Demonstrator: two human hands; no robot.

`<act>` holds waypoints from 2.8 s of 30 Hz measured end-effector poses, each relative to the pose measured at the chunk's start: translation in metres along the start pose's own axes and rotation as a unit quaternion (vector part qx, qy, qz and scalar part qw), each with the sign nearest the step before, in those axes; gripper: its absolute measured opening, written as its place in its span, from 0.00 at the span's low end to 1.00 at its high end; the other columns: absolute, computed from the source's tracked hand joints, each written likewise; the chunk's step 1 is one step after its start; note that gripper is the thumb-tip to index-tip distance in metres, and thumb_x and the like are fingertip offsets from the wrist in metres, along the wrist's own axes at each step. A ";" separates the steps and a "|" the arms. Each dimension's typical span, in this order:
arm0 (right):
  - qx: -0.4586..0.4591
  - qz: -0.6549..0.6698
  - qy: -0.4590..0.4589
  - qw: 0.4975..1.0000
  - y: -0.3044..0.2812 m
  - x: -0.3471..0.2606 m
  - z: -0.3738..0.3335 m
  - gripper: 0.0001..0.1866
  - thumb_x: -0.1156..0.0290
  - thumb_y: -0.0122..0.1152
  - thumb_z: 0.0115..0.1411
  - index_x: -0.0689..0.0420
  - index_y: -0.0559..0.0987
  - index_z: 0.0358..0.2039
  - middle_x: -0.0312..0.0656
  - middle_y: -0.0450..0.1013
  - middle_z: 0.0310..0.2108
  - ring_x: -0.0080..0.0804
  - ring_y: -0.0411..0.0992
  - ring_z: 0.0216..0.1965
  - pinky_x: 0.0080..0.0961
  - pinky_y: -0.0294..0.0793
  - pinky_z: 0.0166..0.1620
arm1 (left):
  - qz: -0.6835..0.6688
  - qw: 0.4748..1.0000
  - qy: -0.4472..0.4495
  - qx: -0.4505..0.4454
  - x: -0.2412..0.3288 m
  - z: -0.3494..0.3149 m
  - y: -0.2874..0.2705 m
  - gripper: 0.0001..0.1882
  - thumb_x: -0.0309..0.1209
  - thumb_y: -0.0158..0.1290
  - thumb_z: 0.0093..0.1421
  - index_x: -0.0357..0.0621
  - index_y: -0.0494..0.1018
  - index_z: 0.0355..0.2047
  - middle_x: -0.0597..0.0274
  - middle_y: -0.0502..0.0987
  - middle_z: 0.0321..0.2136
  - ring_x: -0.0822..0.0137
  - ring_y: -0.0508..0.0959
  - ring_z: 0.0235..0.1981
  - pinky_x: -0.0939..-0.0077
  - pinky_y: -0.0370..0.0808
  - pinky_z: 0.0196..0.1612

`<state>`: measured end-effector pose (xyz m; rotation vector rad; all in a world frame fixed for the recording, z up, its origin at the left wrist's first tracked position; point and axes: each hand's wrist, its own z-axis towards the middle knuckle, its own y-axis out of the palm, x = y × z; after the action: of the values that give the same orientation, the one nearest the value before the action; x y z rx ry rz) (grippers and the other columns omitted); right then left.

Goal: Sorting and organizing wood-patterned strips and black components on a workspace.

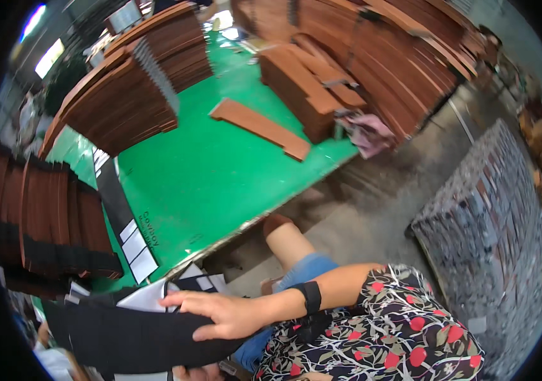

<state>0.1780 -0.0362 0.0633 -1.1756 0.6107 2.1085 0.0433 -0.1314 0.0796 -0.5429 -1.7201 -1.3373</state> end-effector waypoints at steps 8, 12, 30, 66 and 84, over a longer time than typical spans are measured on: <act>0.144 -0.021 -0.026 0.989 -0.037 -0.061 -0.057 0.28 0.75 0.57 0.53 0.62 0.60 0.54 0.46 0.55 0.57 0.38 0.53 0.60 0.32 0.53 0.59 | 0.074 0.978 -0.059 -0.187 -0.023 -0.005 -0.024 0.29 0.46 0.41 0.58 0.38 0.60 0.54 0.53 0.65 0.52 0.58 0.67 0.52 0.61 0.63 0.55; 0.173 0.133 0.109 0.970 -0.055 -0.050 -0.077 0.31 0.76 0.58 0.53 0.62 0.58 0.56 0.42 0.60 0.54 0.31 0.60 0.54 0.26 0.59 0.55 | -0.006 0.980 -0.108 -0.166 -0.058 -0.002 0.030 0.23 0.34 0.47 0.56 0.33 0.63 0.49 0.52 0.70 0.45 0.59 0.71 0.47 0.64 0.67 0.52; 0.098 0.278 0.211 0.932 -0.029 -0.037 -0.076 0.29 0.73 0.65 0.46 0.62 0.66 0.50 0.39 0.68 0.46 0.28 0.66 0.48 0.25 0.63 0.52 | -0.051 0.979 0.000 -0.197 -0.053 -0.024 -0.004 0.32 0.49 0.45 0.59 0.34 0.59 0.54 0.54 0.67 0.49 0.64 0.69 0.49 0.70 0.68 0.51; 0.209 0.168 0.027 0.963 -0.081 -0.102 -0.042 0.30 0.75 0.62 0.47 0.61 0.65 0.52 0.38 0.67 0.48 0.27 0.66 0.48 0.25 0.63 0.52 | -0.139 0.978 0.134 0.081 0.005 -0.034 -0.075 0.24 0.43 0.43 0.60 0.34 0.65 0.47 0.55 0.71 0.43 0.61 0.72 0.44 0.68 0.67 0.48; 0.475 0.044 -0.187 0.859 -0.147 -0.172 -0.299 0.31 0.71 0.63 0.50 0.54 0.62 0.54 0.41 0.63 0.46 0.40 0.61 0.48 0.40 0.56 0.55 | -0.081 0.996 0.031 0.011 -0.011 -0.011 -0.041 0.23 0.43 0.42 0.61 0.36 0.65 0.46 0.54 0.73 0.42 0.59 0.73 0.41 0.66 0.69 0.47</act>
<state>0.5221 -0.1851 0.0529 -0.1753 1.3093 1.6395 0.0217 -0.1531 0.0480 -0.3517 -1.7552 -1.4304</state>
